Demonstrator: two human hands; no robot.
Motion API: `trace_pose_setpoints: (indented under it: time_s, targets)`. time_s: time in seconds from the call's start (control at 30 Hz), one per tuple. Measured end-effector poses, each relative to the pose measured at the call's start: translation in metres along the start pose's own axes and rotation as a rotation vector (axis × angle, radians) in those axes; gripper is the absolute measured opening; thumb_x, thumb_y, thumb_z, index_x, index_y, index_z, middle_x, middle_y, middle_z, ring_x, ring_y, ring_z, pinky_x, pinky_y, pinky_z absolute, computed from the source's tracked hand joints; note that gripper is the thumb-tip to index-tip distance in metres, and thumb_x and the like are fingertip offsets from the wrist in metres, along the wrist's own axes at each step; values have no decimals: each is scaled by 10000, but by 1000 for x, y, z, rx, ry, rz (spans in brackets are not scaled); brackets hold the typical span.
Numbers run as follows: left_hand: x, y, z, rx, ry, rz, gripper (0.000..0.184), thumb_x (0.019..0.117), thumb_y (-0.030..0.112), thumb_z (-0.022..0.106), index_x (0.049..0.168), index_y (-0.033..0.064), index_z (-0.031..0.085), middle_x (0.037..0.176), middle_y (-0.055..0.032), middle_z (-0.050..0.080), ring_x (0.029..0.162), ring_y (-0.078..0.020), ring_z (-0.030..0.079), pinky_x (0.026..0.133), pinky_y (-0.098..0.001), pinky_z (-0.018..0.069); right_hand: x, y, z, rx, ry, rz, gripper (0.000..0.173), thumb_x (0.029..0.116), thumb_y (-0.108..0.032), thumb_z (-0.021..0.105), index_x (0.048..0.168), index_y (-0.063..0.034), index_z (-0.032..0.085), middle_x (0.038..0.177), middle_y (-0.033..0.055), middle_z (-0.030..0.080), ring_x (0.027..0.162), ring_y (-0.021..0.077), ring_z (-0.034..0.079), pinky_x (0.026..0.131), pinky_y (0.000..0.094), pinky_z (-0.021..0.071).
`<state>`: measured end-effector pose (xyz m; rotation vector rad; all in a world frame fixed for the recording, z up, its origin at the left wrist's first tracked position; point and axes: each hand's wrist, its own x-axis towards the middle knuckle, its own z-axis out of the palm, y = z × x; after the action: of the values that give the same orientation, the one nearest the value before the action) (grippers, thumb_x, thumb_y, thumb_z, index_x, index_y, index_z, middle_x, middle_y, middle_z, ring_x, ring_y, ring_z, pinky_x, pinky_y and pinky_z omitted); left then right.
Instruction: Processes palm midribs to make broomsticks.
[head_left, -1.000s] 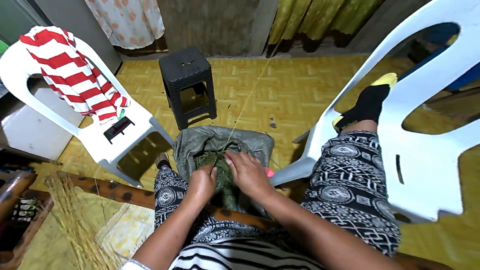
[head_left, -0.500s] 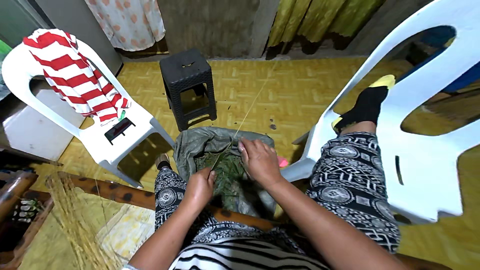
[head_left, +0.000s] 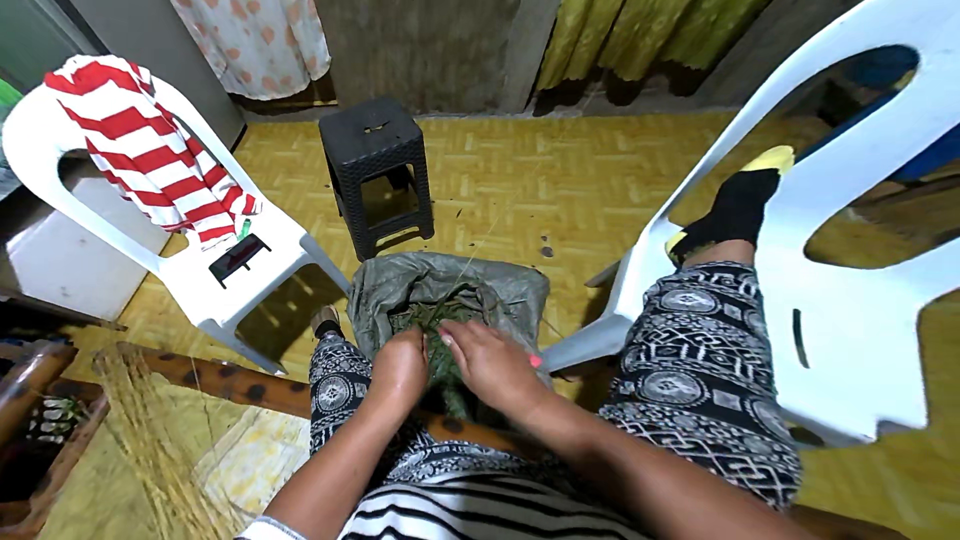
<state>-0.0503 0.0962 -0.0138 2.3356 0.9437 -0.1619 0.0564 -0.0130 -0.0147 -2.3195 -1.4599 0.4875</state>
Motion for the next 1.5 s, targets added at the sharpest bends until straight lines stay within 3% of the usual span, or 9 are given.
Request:
trace_pose_setpoints:
  time_s: [0.23,0.53,0.8,0.9,1.1,1.2,1.37,1.5]
  targets:
    - [1,2,5,62,15,13,372,1108,184,404,1313,-30,629,1251,-219,684,1163,-352,677,1014,-501,520,9,8,7,-158,125,-12,399,1100,-240,438,1362,-16,638,1156,259,699,1091,455,675,913,594,524]
    - [-4,-8,4,3,-24,34,376,1114,202,409,1271,-50,639,1195,-231,693,1137,-352,680,1012,-500,514,13,22,12,-190,214,-48,370,1084,-226,478,1326,-17,664,1085,260,709,1013,466,692,863,611,534]
    - [-10,-12,4,-4,53,62,358,1104,187,424,1206,-55,668,1121,-224,712,1062,-348,703,964,-493,536,34,48,-15,-143,238,172,363,1089,-197,489,1369,-5,618,1178,304,665,1118,506,638,947,661,475]
    - [-10,-13,3,11,47,43,356,1105,189,422,1189,-55,668,1109,-222,710,1050,-345,703,953,-488,538,33,46,-24,-69,220,197,384,1103,-228,465,1386,-10,607,1217,295,654,1149,490,630,971,651,470]
    - [-2,-6,3,42,8,-3,383,1117,218,394,1234,-39,654,1170,-216,701,1119,-343,687,988,-496,525,4,5,-8,50,0,42,432,1118,-281,399,1395,-35,620,1233,231,686,1146,411,672,1001,569,515]
    - [-1,-3,3,48,8,-4,383,1117,209,392,1244,-45,648,1200,-221,694,1147,-346,680,1006,-500,518,0,-3,-2,50,-53,54,443,1124,-288,380,1406,-38,611,1238,233,680,1156,402,668,1004,553,513]
    - [0,2,3,89,0,-8,377,1116,203,390,1253,-42,641,1210,-221,691,1151,-349,679,1000,-498,520,6,-6,0,-48,-53,78,442,1126,-276,367,1416,-32,594,1253,234,670,1179,414,650,1013,565,495]
    - [-1,2,7,106,29,10,362,1102,179,413,1275,-40,643,1213,-230,694,1135,-366,688,984,-510,533,8,0,8,-124,39,34,417,1109,-247,410,1395,-21,613,1210,256,682,1125,446,664,952,588,511]
